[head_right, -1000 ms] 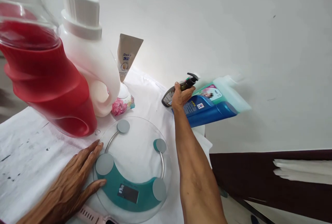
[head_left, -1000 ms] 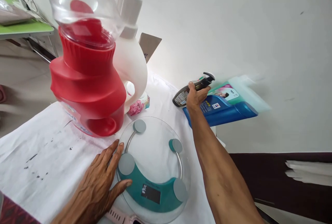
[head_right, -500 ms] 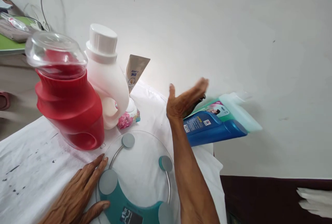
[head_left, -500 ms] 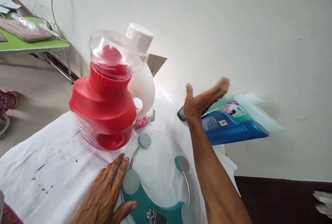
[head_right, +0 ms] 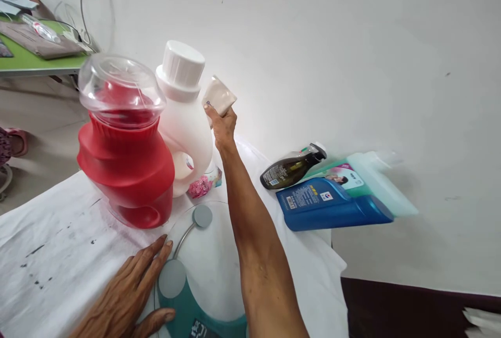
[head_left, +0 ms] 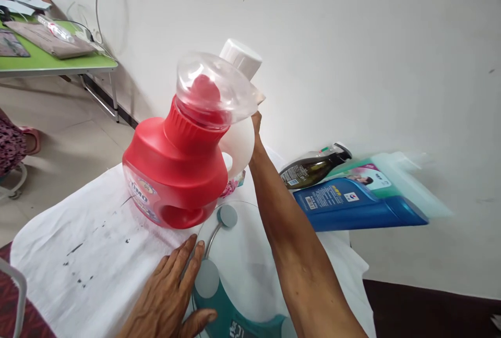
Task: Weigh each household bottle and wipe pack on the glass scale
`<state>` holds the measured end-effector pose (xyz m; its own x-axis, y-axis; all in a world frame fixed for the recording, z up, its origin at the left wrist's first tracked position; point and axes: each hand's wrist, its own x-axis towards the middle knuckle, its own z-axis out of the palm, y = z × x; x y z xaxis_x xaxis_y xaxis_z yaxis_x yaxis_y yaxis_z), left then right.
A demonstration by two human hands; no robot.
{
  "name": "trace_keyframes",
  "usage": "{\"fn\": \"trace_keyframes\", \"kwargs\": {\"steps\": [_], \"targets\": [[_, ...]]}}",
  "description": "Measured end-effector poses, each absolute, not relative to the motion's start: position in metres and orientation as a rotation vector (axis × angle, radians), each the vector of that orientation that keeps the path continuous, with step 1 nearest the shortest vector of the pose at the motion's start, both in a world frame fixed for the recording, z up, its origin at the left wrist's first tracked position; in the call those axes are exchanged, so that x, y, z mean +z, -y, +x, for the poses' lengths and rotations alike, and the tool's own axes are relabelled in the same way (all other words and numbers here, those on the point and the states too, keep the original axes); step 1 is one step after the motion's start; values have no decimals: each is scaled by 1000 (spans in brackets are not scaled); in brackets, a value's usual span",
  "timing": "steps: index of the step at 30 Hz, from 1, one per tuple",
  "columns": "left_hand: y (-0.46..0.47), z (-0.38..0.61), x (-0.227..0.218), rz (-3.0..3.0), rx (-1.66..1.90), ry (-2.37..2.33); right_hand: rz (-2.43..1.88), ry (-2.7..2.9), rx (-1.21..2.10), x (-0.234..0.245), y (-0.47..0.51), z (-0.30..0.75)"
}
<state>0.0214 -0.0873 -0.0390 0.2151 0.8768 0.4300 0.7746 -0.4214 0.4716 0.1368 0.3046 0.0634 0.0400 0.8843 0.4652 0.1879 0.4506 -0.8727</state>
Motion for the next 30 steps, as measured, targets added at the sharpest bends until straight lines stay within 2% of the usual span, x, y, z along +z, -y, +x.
{"fn": "trace_keyframes", "kwargs": {"steps": [4,8,11,15,22,30], "targets": [[89,18,-33,2314,939,-1574,-1023,1317,674,74,-284,154],[93,19,-33,2243,880,-1544,-1101,1173,457,99,-246,190],[94,19,-33,2187,804,-1524,-1058,1167,371,122,-197,224],[91,17,-30,2165,740,-1495,-1008,1249,436,140,-113,250],[86,12,-26,2194,746,-1478,-1140,1179,566,120,-5,237],[82,8,-22,2208,787,-1434,-1195,1180,462,87,28,244]]}}
